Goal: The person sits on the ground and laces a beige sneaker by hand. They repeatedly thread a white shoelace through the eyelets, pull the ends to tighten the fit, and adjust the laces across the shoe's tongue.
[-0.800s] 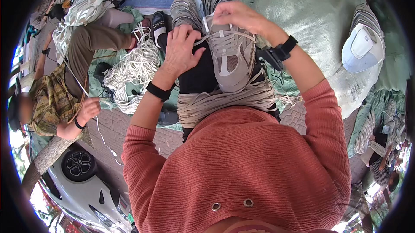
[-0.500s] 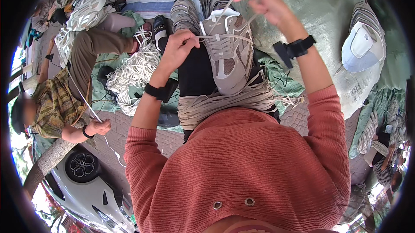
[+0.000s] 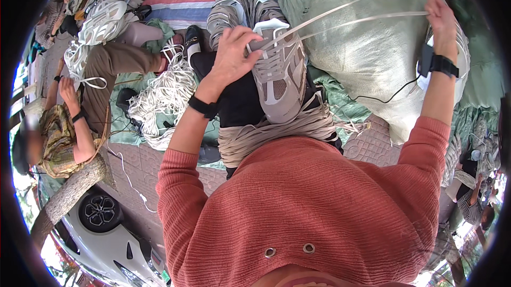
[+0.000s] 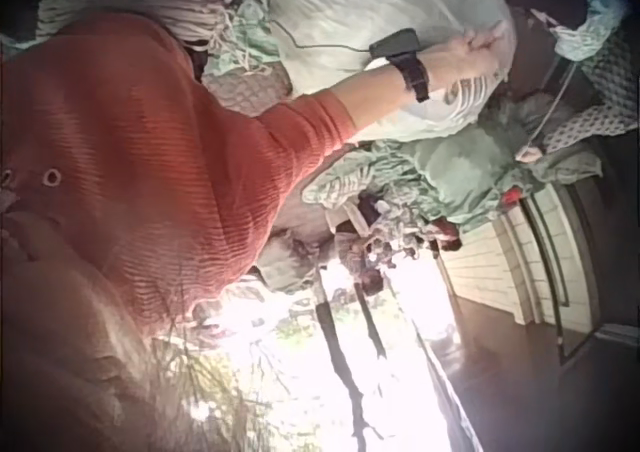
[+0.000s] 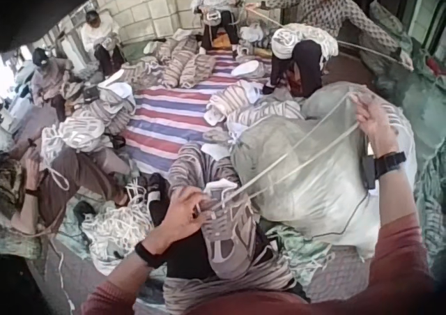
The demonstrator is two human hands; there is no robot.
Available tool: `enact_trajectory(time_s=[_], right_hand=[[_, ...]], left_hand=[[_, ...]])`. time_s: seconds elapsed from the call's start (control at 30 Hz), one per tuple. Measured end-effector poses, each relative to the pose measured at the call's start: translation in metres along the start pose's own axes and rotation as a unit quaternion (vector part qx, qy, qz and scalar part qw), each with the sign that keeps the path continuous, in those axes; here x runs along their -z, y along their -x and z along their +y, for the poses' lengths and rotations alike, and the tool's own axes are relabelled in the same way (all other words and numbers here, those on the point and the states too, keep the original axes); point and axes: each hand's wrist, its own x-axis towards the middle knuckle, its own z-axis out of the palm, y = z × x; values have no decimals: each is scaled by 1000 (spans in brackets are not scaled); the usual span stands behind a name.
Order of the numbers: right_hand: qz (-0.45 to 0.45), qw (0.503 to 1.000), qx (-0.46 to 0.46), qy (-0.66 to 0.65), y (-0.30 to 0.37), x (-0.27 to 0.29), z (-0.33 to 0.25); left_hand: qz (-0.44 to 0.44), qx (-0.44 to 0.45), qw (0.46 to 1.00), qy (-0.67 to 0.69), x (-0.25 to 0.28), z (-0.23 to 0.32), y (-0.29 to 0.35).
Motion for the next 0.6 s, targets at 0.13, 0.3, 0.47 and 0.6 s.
enact_trajectory(time_s=[0.13,0.3,0.47,0.6], right_hand=[[-115,938,23,326,29,2,44],[-329,853,36,403,102,-42,129],[-543,758,7,362,153,-67,163],[-502,821,76,261,168,-87,220]], left_hand=[[-11,-42,997,-70,-22,24,-25],[23,117,940,319,-18,8,-15],[157,323,568,740,57,-16,56],[266,439,514,688,81,-36,146]])
